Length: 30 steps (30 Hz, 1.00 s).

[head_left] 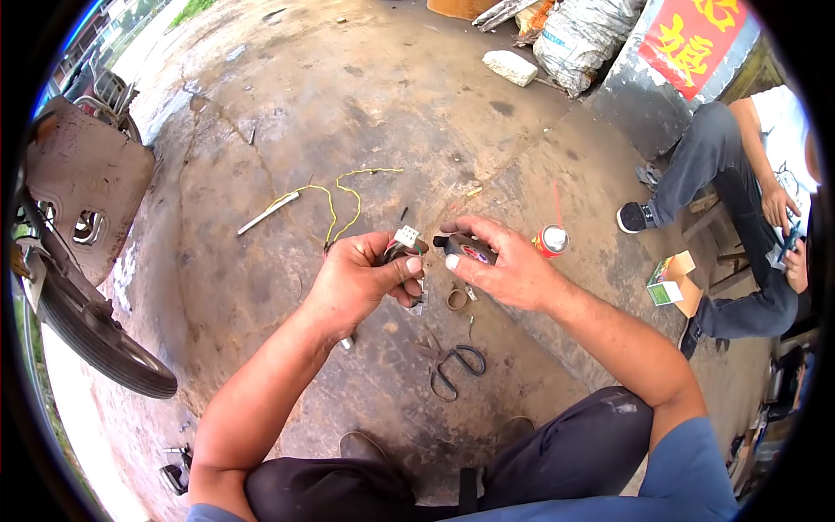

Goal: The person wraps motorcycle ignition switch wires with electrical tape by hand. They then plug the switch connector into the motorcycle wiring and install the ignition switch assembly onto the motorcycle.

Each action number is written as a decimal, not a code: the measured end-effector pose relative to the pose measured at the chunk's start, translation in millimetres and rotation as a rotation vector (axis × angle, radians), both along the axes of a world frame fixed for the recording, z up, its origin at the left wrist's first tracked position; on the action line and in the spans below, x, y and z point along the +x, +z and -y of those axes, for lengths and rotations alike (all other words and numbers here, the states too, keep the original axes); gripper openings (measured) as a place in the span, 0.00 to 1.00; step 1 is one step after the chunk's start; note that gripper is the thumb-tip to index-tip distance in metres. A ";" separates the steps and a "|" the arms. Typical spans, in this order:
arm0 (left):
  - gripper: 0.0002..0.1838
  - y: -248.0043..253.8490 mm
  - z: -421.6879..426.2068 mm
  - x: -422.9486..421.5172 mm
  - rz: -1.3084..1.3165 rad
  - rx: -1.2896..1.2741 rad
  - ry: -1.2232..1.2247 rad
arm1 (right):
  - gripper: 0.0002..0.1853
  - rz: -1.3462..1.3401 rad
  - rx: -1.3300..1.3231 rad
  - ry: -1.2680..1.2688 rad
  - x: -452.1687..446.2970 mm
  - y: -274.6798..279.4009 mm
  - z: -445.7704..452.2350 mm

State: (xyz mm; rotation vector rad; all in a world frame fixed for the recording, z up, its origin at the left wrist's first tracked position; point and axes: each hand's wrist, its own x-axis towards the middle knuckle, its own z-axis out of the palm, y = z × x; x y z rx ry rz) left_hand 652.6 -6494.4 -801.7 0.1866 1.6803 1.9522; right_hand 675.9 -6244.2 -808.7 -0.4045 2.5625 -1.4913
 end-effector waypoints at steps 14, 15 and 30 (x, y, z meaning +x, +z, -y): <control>0.10 13.1 0.1 10.9 -0.058 -0.009 -0.024 | 0.34 0.067 -0.130 0.070 18.7 30.5 16.1; 0.09 13.2 0.2 10.9 -0.064 -0.011 -0.011 | 0.35 0.060 -0.090 0.069 18.9 32.0 15.9; 0.08 3.1 -13.9 15.6 -0.713 -0.511 0.228 | 0.22 -0.251 0.110 -0.025 34.9 28.6 42.4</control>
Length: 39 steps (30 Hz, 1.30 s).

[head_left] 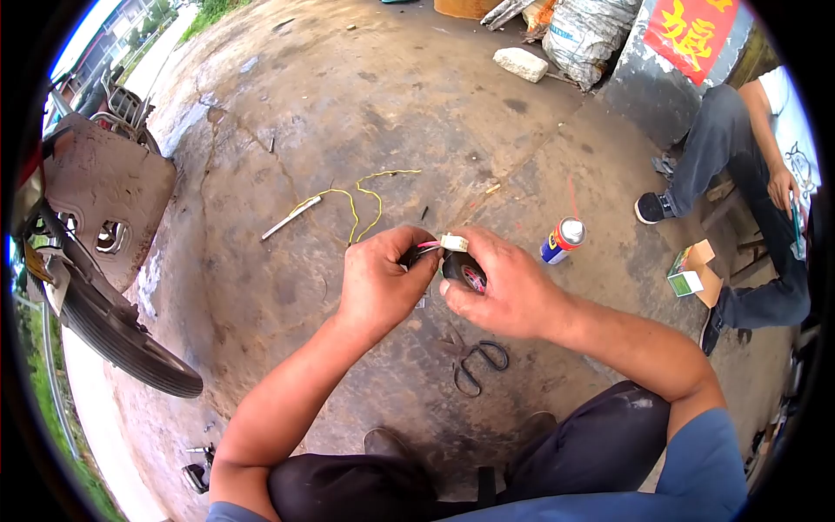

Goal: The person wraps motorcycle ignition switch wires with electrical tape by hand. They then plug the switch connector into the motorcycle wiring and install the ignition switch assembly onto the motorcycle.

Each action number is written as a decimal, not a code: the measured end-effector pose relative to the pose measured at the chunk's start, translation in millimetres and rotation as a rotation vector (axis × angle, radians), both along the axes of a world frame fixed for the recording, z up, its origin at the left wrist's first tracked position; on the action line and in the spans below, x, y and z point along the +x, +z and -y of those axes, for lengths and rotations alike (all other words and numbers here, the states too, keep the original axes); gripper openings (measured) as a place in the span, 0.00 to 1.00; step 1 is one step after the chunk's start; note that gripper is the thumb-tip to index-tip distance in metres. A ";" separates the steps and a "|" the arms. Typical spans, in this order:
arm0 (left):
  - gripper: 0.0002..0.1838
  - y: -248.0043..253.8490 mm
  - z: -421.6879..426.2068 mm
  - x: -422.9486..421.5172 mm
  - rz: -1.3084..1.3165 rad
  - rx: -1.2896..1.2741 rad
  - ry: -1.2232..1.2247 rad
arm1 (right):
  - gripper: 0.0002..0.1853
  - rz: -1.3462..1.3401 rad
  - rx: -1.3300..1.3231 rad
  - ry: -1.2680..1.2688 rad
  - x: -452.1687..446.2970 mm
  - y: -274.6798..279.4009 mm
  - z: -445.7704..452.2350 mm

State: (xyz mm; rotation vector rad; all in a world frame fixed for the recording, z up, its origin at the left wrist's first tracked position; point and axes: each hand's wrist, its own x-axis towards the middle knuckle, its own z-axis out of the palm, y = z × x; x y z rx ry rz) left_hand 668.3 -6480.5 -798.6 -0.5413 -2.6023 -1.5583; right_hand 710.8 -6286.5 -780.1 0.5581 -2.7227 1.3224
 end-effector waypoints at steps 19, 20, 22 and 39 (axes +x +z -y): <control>0.06 33.5 11.6 -10.8 -0.146 -0.303 -0.287 | 0.19 0.566 -0.360 0.196 -17.9 24.3 -21.4; 0.06 33.6 12.2 -12.5 -0.061 -0.269 -0.272 | 0.20 0.491 -0.262 0.221 -17.3 28.0 -22.9; 0.06 27.5 15.3 -17.9 0.077 -0.213 -0.287 | 0.21 0.413 -0.166 0.250 -17.8 28.6 -23.9; 0.09 16.0 12.2 -18.7 0.232 -0.045 -0.185 | 0.29 0.151 0.106 0.114 -20.6 31.4 -25.1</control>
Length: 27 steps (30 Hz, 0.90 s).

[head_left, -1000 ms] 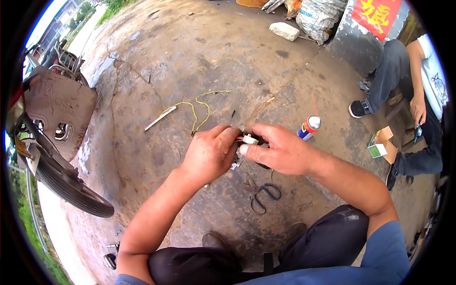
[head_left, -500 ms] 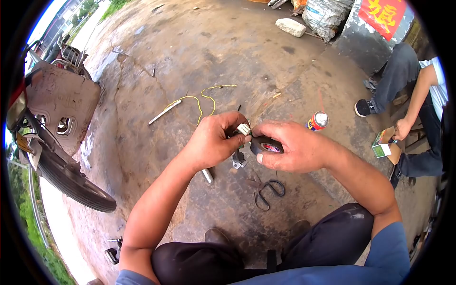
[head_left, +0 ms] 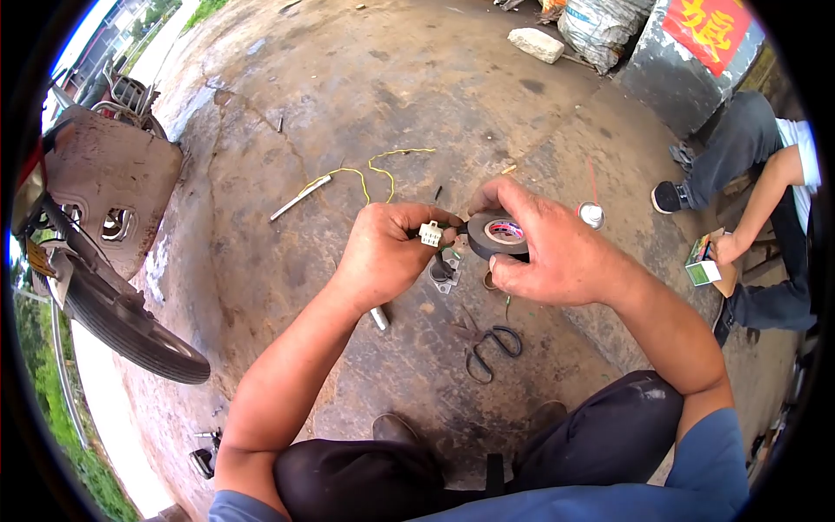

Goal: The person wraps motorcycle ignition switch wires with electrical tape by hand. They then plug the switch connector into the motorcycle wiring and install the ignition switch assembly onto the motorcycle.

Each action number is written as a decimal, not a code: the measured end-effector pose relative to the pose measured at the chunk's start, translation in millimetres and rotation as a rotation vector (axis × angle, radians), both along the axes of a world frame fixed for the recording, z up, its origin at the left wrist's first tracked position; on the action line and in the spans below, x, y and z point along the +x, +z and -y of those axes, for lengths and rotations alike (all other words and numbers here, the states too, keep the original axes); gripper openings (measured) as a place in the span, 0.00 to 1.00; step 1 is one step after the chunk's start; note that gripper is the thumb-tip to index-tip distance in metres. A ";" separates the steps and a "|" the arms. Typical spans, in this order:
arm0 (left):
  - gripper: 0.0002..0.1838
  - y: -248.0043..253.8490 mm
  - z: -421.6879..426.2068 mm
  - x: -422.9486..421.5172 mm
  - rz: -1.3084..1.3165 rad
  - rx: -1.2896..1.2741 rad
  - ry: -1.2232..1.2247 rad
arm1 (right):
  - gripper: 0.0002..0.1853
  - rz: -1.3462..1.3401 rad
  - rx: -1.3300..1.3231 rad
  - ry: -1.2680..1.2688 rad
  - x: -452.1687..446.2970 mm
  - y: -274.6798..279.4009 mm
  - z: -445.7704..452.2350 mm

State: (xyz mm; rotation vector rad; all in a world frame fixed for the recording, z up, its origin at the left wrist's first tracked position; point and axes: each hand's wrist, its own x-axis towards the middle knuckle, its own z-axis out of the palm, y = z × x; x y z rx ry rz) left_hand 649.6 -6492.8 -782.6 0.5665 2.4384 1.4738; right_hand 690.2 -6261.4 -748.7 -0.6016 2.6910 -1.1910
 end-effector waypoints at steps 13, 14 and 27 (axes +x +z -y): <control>0.06 -7.9 0.1 0.2 0.227 0.189 -0.062 | 0.30 0.177 -0.288 0.254 -20.4 -27.9 -24.3; 0.06 -13.4 2.6 -4.7 0.227 0.189 -0.061 | 0.29 0.227 -0.355 0.237 -20.2 -26.9 -24.5; 0.12 -20.4 16.1 -16.1 0.526 0.298 -0.223 | 0.26 0.244 -0.282 0.196 -20.2 -37.1 -21.9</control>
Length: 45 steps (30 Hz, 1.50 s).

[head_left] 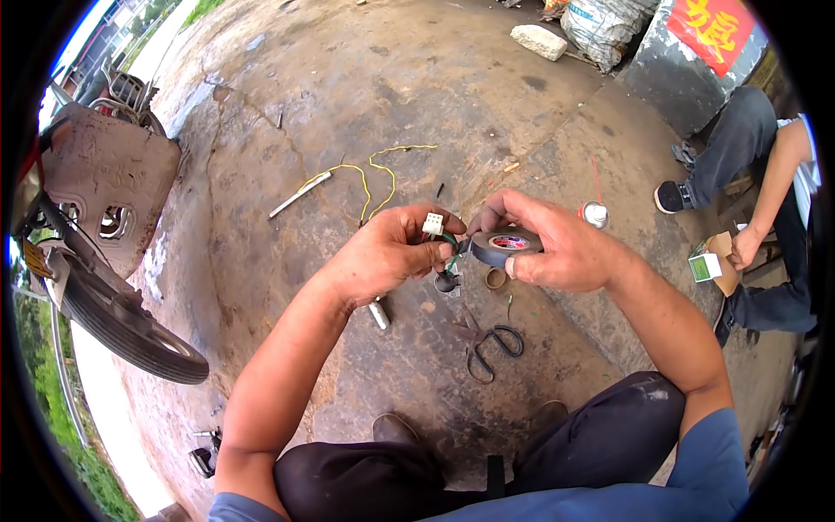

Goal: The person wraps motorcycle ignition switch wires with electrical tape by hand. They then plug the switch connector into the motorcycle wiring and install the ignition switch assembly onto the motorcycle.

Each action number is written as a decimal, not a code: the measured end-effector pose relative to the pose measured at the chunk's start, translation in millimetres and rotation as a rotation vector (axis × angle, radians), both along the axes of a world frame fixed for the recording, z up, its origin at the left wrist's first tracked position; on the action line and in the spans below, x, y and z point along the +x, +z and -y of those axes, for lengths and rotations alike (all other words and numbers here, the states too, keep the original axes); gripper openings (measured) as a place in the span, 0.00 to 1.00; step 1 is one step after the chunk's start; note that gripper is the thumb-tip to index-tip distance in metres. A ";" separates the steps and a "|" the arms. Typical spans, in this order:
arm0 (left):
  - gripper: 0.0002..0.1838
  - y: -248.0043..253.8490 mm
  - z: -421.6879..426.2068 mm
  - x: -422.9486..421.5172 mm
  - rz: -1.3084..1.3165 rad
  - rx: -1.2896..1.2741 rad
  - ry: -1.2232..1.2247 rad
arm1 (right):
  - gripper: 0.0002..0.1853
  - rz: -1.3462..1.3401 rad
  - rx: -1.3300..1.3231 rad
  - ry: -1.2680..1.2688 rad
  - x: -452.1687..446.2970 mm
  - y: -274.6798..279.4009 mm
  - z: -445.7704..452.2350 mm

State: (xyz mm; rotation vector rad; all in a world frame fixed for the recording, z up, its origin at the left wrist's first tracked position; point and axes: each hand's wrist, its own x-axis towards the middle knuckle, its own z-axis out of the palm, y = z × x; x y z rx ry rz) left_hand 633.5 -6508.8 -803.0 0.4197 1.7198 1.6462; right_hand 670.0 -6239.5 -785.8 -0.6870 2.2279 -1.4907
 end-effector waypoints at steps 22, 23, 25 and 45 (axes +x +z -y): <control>0.07 0.2 -8.9 7.5 -0.046 -0.160 0.087 | 0.25 0.109 -0.036 0.049 -6.3 -20.1 -3.3; 0.07 4.9 -9.4 7.8 -0.047 -0.160 0.086 | 0.25 0.146 -0.100 0.055 -6.8 -22.1 -3.4; 0.07 19.7 -12.6 9.5 -0.069 -0.300 0.110 | 0.25 0.180 -0.164 0.057 -8.0 -25.3 -4.2; 0.11 -3.0 0.7 8.7 0.146 -0.050 0.061 | 0.24 0.339 -0.220 0.109 -4.8 -22.6 -5.0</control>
